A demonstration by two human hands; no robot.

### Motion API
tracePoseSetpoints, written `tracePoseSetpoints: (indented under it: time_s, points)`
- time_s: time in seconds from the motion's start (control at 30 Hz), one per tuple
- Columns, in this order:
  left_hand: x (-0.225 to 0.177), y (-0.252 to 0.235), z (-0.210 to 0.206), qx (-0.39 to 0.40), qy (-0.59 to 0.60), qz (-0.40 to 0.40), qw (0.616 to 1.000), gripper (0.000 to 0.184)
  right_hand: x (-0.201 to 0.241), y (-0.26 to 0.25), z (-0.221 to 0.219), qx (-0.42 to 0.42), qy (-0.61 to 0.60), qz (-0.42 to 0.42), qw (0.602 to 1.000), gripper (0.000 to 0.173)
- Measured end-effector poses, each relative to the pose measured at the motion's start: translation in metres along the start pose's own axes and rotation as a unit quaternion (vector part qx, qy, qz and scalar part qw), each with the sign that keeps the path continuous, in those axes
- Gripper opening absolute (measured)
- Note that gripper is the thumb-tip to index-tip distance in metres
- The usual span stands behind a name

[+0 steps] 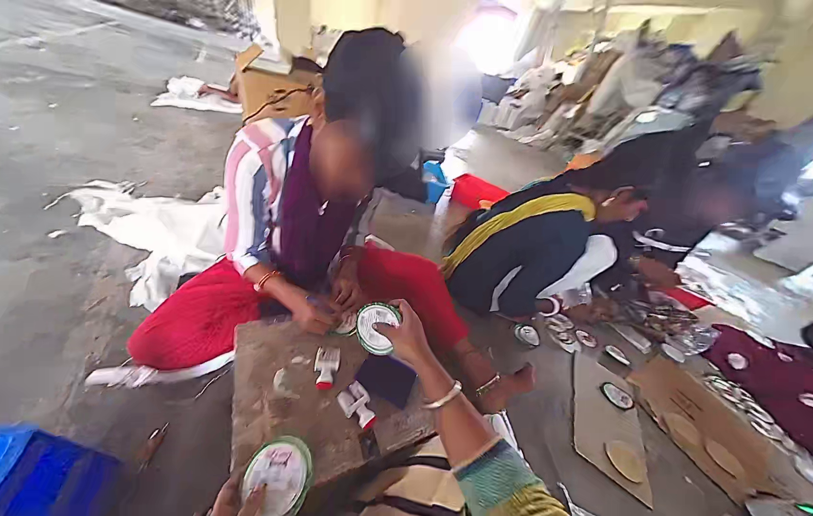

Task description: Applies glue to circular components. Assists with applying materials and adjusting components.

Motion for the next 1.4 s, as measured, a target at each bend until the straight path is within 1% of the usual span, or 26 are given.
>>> tracePoseSetpoints:
  time_s: [0.03, 0.1, 0.13, 0.17, 0.23, 0.3, 0.37, 0.43, 0.5, 0.53, 0.57, 0.6, 0.67, 0.7, 0.73, 0.8, 0.83, 0.87, 0.9, 0.97, 1.03, 1.07, 1.17, 1.2, 1.3, 1.4]
  points:
    - [0.001, 0.005, -0.002, -0.005, -0.018, -0.005, 1.0, 0.046, 0.002, 0.024, -0.005, 0.055, -0.033, 0.0, 0.998, 0.059]
    - [0.001, 0.017, -0.01, -0.02, -0.028, 0.009, 0.999, 0.045, -0.001, 0.073, -0.012, 0.166, -0.056, -0.006, 0.985, 0.057]
    - [0.001, 0.022, -0.013, -0.017, -0.021, 0.014, 1.0, 0.043, -0.004, 0.094, -0.012, 0.199, -0.058, -0.005, 0.978, 0.054]
    - [0.001, 0.026, -0.015, -0.013, -0.007, 0.022, 1.0, 0.043, -0.008, 0.112, -0.012, 0.214, -0.061, -0.004, 0.975, 0.05]
    - [0.004, 0.035, -0.018, -0.003, 0.026, 0.03, 0.999, 0.04, -0.012, 0.138, -0.01, 0.201, -0.068, -0.004, 0.977, 0.041]
    - [0.006, 0.048, -0.019, 0.006, 0.048, 0.054, 0.997, 0.04, -0.009, 0.157, -0.009, 0.198, -0.062, 0.007, 0.978, 0.037]
    - [0.01, 0.063, -0.022, 0.009, 0.069, 0.076, 0.995, 0.041, -0.003, 0.174, -0.012, 0.239, -0.034, 0.04, 0.97, 0.044]
    - [0.015, 0.074, -0.026, 0.004, 0.101, 0.079, 0.992, 0.039, 0.004, 0.187, -0.023, 0.289, 0.032, 0.074, 0.954, 0.048]
    - [0.019, 0.085, -0.03, -0.005, 0.132, 0.082, 0.988, 0.039, 0.011, 0.2, -0.038, 0.333, 0.105, 0.086, 0.933, 0.052]
    - [0.018, 0.091, -0.032, -0.016, 0.144, 0.091, 0.985, 0.041, 0.013, 0.206, -0.045, 0.338, 0.13, 0.09, 0.928, 0.053]
    - [0.018, 0.096, -0.034, -0.025, 0.153, 0.1, 0.983, 0.044, 0.012, 0.211, -0.049, 0.32, 0.14, 0.105, 0.931, 0.053]
    - [0.017, 0.1, -0.034, -0.033, 0.161, 0.108, 0.981, 0.049, 0.006, 0.215, -0.051, 0.273, 0.118, 0.132, 0.946, 0.052]
    - [0.019, 0.106, -0.034, -0.055, 0.182, 0.119, 0.975, 0.054, -0.009, 0.221, -0.049, 0.155, 0.02, 0.176, 0.972, 0.056]
    - [0.021, 0.108, -0.033, -0.067, 0.193, 0.126, 0.971, 0.054, -0.017, 0.225, -0.046, 0.118, -0.03, 0.162, 0.979, 0.06]
    - [0.022, 0.11, -0.032, -0.075, 0.198, 0.132, 0.968, 0.053, -0.026, 0.23, -0.044, 0.105, -0.072, 0.124, 0.984, 0.067]
    - [0.022, 0.111, -0.034, -0.077, 0.215, 0.131, 0.965, 0.05, -0.041, 0.244, -0.045, 0.139, -0.119, 0.017, 0.983, 0.081]
    - [0.023, 0.112, -0.035, -0.073, 0.224, 0.128, 0.963, 0.049, -0.047, 0.253, -0.047, 0.16, -0.138, -0.021, 0.977, 0.081]
    - [0.023, 0.113, -0.038, -0.066, 0.232, 0.125, 0.962, 0.048, -0.052, 0.262, -0.05, 0.162, -0.154, -0.04, 0.974, 0.076]
    - [0.023, 0.115, -0.041, -0.058, 0.235, 0.119, 0.963, 0.048, -0.052, 0.27, -0.052, 0.146, -0.168, -0.037, 0.974, 0.068]
    - [0.021, 0.119, -0.045, -0.04, 0.227, 0.112, 0.967, 0.05, -0.043, 0.283, -0.049, 0.092, -0.191, -0.008, 0.977, 0.055]
    - [0.014, 0.121, -0.044, -0.002, 0.22, 0.104, 0.97, 0.058, -0.03, 0.288, -0.04, 0.037, -0.211, 0.047, 0.976, 0.048]
    - [0.008, 0.122, -0.044, 0.001, 0.222, 0.096, 0.97, 0.062, -0.025, 0.29, -0.036, 0.014, -0.224, 0.084, 0.971, 0.047]
    - [-0.011, 0.13, -0.044, -0.032, 0.269, 0.074, 0.96, 0.065, -0.021, 0.298, -0.033, -0.014, -0.245, 0.175, 0.953, 0.045]
    - [-0.013, 0.132, -0.046, -0.037, 0.292, 0.069, 0.953, 0.064, -0.025, 0.302, -0.038, -0.016, -0.243, 0.19, 0.951, 0.045]
    - [-0.021, 0.144, -0.059, -0.047, 0.338, 0.071, 0.937, 0.058, -0.039, 0.315, -0.056, -0.025, -0.262, 0.182, 0.947, 0.049]
    - [-0.027, 0.152, -0.067, -0.042, 0.326, 0.071, 0.942, 0.053, -0.044, 0.317, -0.06, -0.04, -0.312, 0.176, 0.933, 0.047]
Point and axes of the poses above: each hand's wrist, its own y-axis away from the middle knuckle, its own z-axis out of the back of the hand, x = y × z, the point moved 2 cm from there along -y, towards the middle knuckle, and after that the axes turned 4 degrees about -x, right-handed, at the moved point
